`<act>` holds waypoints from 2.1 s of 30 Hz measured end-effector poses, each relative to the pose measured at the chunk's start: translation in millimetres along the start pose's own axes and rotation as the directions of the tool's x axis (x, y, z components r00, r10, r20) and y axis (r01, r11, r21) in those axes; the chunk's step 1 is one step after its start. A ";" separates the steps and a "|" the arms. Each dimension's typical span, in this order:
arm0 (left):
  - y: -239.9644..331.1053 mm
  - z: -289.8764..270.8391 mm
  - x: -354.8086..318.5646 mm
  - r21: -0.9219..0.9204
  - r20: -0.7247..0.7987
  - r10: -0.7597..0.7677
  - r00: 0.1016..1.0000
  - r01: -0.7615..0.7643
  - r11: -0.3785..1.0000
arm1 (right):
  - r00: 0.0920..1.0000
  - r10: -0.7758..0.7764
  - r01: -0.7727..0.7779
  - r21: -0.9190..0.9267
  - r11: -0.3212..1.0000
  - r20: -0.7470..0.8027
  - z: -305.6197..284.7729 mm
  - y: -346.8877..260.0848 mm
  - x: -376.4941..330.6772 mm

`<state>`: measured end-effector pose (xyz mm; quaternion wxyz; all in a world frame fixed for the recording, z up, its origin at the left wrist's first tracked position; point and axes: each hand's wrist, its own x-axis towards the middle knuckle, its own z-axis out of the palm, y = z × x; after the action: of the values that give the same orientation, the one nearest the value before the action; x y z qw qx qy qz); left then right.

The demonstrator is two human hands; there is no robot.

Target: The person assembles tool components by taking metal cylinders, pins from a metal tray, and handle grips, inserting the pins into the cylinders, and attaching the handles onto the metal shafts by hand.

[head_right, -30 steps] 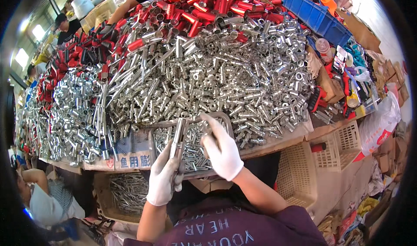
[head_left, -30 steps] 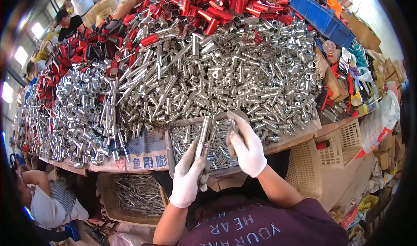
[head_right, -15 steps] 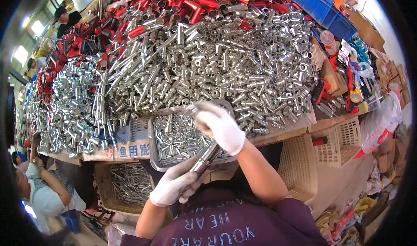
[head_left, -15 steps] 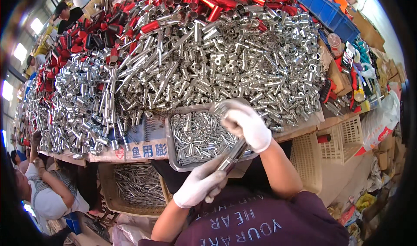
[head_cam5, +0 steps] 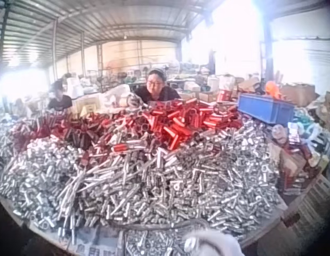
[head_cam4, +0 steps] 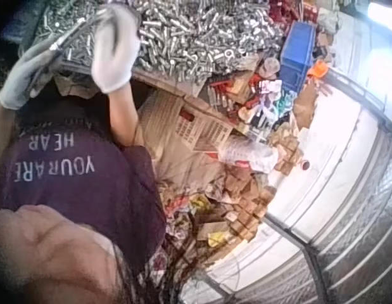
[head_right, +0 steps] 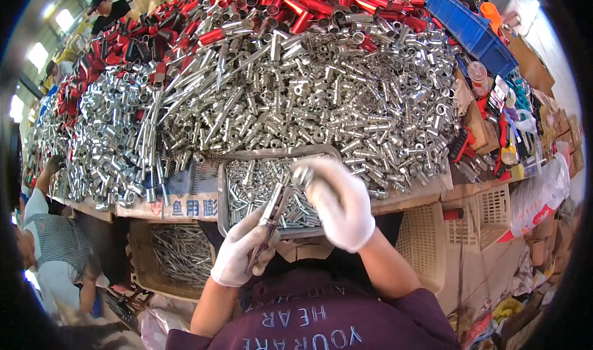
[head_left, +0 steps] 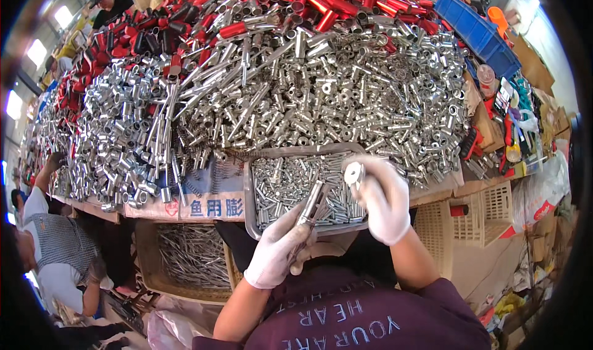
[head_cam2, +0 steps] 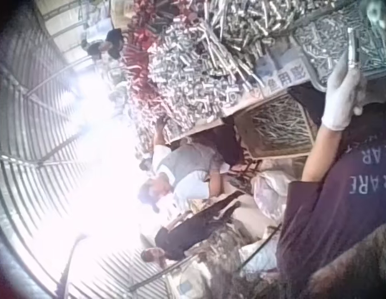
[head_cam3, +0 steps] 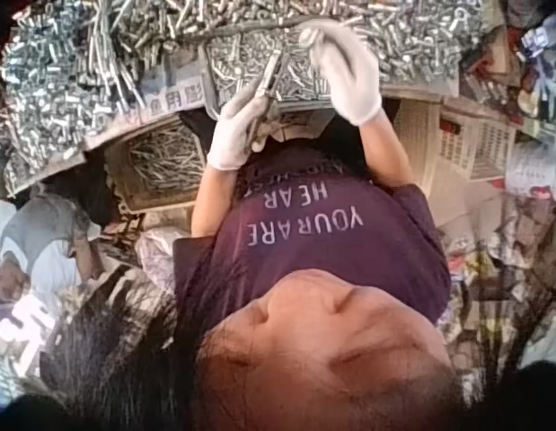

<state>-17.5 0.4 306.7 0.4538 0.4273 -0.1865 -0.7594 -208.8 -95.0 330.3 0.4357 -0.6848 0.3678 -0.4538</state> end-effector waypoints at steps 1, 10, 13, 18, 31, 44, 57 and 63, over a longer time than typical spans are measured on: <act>0.6 1.0 0.0 -0.004 -0.003 0.002 1.000 -0.002 1.000 | 0.966 -0.252 0.260 -0.201 0.945 0.064 0.7 -4.5 -6.1; -1.0 3.2 3.2 -0.032 -0.044 -0.012 0.999 0.010 0.999 | 0.909 -0.406 0.321 -0.468 0.823 -0.091 19.9 -5.3 -14.0; 3.8 1.4 -3.6 -0.062 -0.053 0.029 0.998 -0.032 0.998 | 0.868 -0.476 0.448 -0.639 0.625 0.142 18.2 -0.5 -26.6; -25.6 -8.4 12.3 -0.106 -0.032 0.019 0.999 -0.022 0.994 | 0.967 -0.256 0.218 -0.539 0.813 0.005 35.6 27.8 -18.3; -11.6 -12.3 3.9 0.076 0.104 0.313 0.944 -0.321 0.944 | 0.973 0.183 -0.166 -0.126 0.978 0.139 27.6 77.6 -21.9; -14.5 -8.0 16.9 0.208 0.090 0.392 0.915 -0.402 0.892 | 0.856 0.440 -0.508 0.602 0.617 0.271 26.7 128.6 -20.7; -7.3 -25.6 70.0 0.324 0.144 0.271 0.952 -0.304 0.896 | 0.989 -0.035 0.045 -0.067 0.997 0.142 -4.7 213.0 -20.3; -18.1 -33.9 91.3 0.236 0.200 0.264 0.944 -0.308 0.922 | 0.741 0.668 -0.463 0.769 0.442 0.063 52.8 97.9 -2.1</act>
<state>-19.7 -64.1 231.5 0.4821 0.3878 -0.3832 -0.6858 -170.3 -113.5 227.6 0.7512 -0.2166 0.4095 -0.4703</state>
